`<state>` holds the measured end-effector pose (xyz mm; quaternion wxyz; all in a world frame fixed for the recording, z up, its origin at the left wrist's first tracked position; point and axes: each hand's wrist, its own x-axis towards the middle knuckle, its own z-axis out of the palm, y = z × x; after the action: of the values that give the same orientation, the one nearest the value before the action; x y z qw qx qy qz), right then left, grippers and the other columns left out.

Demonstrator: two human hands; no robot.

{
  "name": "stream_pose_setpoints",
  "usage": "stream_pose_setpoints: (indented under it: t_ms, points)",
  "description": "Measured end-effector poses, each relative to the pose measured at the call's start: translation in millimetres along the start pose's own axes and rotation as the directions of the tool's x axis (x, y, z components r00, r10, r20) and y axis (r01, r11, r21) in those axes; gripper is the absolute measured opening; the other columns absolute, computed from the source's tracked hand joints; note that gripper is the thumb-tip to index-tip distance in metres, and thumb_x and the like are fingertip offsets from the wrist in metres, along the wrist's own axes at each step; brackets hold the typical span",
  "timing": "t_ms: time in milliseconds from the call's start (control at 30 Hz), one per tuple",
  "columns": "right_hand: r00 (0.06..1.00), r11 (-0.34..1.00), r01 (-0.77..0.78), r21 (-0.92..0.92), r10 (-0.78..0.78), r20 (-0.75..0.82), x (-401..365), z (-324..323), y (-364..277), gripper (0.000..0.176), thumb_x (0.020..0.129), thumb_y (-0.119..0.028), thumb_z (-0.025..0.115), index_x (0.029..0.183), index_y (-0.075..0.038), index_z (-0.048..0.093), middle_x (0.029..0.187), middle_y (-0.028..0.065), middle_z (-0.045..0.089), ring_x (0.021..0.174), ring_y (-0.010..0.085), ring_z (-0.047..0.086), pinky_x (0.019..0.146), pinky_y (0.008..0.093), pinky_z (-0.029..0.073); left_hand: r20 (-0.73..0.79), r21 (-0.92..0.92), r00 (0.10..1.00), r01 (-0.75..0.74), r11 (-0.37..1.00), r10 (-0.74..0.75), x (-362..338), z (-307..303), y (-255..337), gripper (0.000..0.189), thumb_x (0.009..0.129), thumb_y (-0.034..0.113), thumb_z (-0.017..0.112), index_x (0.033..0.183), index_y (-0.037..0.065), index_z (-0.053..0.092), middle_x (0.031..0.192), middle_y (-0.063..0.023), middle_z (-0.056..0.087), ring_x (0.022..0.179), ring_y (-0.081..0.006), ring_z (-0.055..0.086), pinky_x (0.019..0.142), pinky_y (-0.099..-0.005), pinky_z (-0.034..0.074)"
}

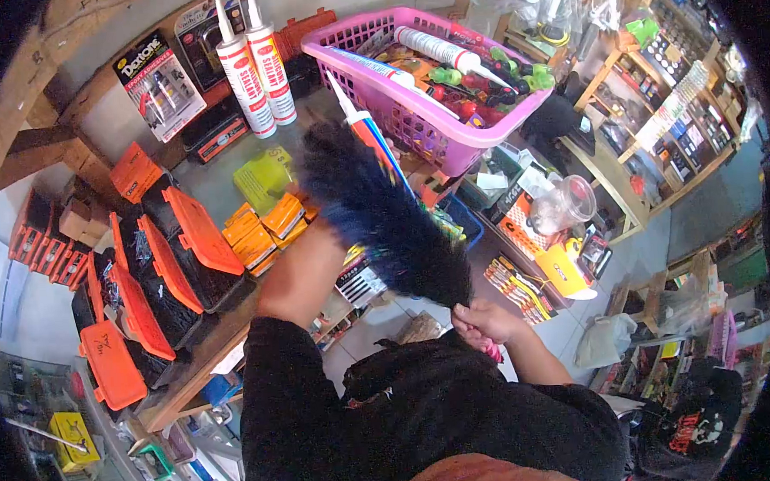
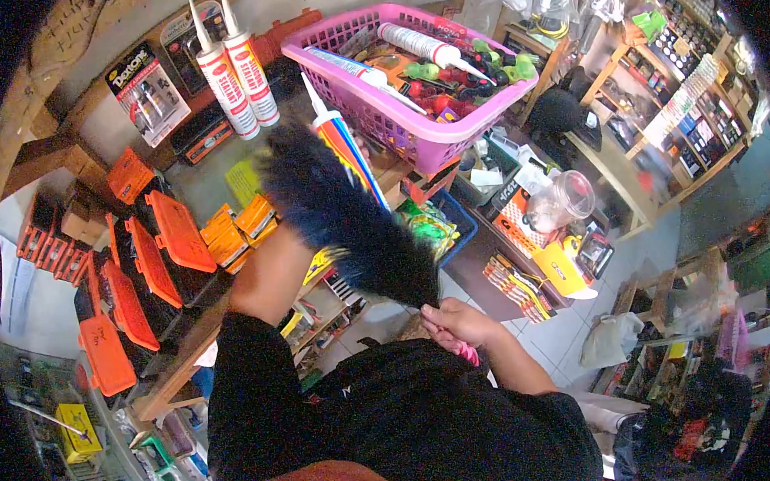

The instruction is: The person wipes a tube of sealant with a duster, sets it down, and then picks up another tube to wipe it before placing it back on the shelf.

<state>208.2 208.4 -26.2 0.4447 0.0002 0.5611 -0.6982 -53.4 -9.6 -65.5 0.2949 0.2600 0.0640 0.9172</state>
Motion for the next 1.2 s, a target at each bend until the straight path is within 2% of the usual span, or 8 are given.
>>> stream_pose_setpoints:
  t_ms: [133,367,433,500,600,767,1100,1200]
  points:
    - [0.992,0.974,0.052,0.222,-0.025,-0.122,5,0,-6,0.043,0.090,-0.039,0.038,0.060,-0.008,0.037,0.043,-0.0011,0.032,0.031,0.0088,0.030,0.029,0.0233,0.028,-0.520,0.244,0.821,-0.123,0.962,0.237,8,78,-9,0.052,0.081,0.056,0.037,0.099,0.010,0.053,0.089,-0.0080,0.056,0.082,-0.0234,0.055,0.078,-0.0373,0.044]
    - [0.995,0.993,0.056,0.104,-0.047,-0.088,3,-10,1,0.044,0.090,-0.039,0.037,0.059,-0.008,0.037,0.041,-0.0004,0.031,0.031,0.0084,0.032,0.029,0.0230,0.029,-0.438,0.160,0.861,-0.206,0.965,0.256,6,88,-12,0.051,0.080,0.057,0.040,0.098,0.011,0.054,0.092,-0.0057,0.057,0.087,-0.0247,0.055,0.080,-0.0384,0.044]
    - [0.994,0.993,0.055,0.101,-0.045,-0.098,3,-5,-6,0.044,0.090,-0.039,0.037,0.059,-0.008,0.037,0.042,-0.0003,0.032,0.031,0.0084,0.032,0.029,0.0231,0.029,0.118,-0.032,0.993,0.003,0.999,0.001,3,58,6,0.066,0.080,0.062,0.032,0.111,0.007,0.050,0.103,-0.0133,0.056,0.094,-0.0282,0.054,0.086,-0.0416,0.041]
    - [0.993,0.994,0.059,0.091,-0.049,-0.107,3,-5,-8,0.044,0.090,-0.039,0.037,0.060,-0.008,0.038,0.043,-0.0002,0.032,0.031,0.0084,0.032,0.029,0.0232,0.029,-0.413,0.179,0.892,-0.121,0.976,0.186,6,96,-11,0.067,0.080,0.062,0.031,0.115,0.007,0.048,0.104,-0.0151,0.055,0.097,-0.0291,0.052,0.089,-0.0419,0.039]
    - [0.999,0.991,-0.041,0.130,0.039,0.018,1,-11,-3,0.042,0.090,-0.039,0.037,0.061,-0.008,0.039,0.044,-0.0001,0.032,0.030,0.0084,0.031,0.028,0.0228,0.028,0.024,-0.160,0.994,-0.101,0.982,0.106,7,42,-2,0.066,0.081,0.060,0.031,0.115,0.006,0.048,0.113,-0.0157,0.050,0.106,-0.0278,0.046,0.094,-0.0423,0.033]
    - [0.991,0.966,0.088,0.243,-0.061,-0.117,5,-7,-4,0.042,0.090,-0.039,0.038,0.060,-0.008,0.038,0.043,-0.0001,0.032,0.030,0.0089,0.030,0.027,0.0237,0.029,-0.491,0.247,0.848,-0.086,0.965,0.201,6,88,-8,0.068,0.078,0.063,0.035,0.116,0.007,0.046,0.109,-0.0130,0.053,0.098,-0.0297,0.052,0.089,-0.0438,0.038]
    - [0.994,0.977,0.041,0.207,-0.020,-0.104,8,-1,-6,0.043,0.090,-0.039,0.038,0.059,-0.009,0.038,0.041,-0.0007,0.031,0.029,0.0091,0.030,0.028,0.0234,0.029,-0.515,0.229,0.836,-0.081,0.970,0.192,6,53,-4,0.051,0.084,0.048,0.034,0.118,0.010,0.046,0.113,-0.0105,0.050,0.101,-0.0257,0.049,0.091,-0.0402,0.036]
    - [0.998,0.995,-0.048,0.084,0.044,0.047,7,-5,1,0.042,0.090,-0.039,0.037,0.062,-0.009,0.038,0.042,-0.0013,0.031,0.029,0.0086,0.031,0.029,0.0233,0.029,-0.077,-0.148,0.993,-0.100,0.984,0.090,4,11,0,0.053,0.084,0.049,0.033,0.117,0.009,0.046,0.112,-0.0101,0.052,0.104,-0.0266,0.048,0.095,-0.0416,0.033]
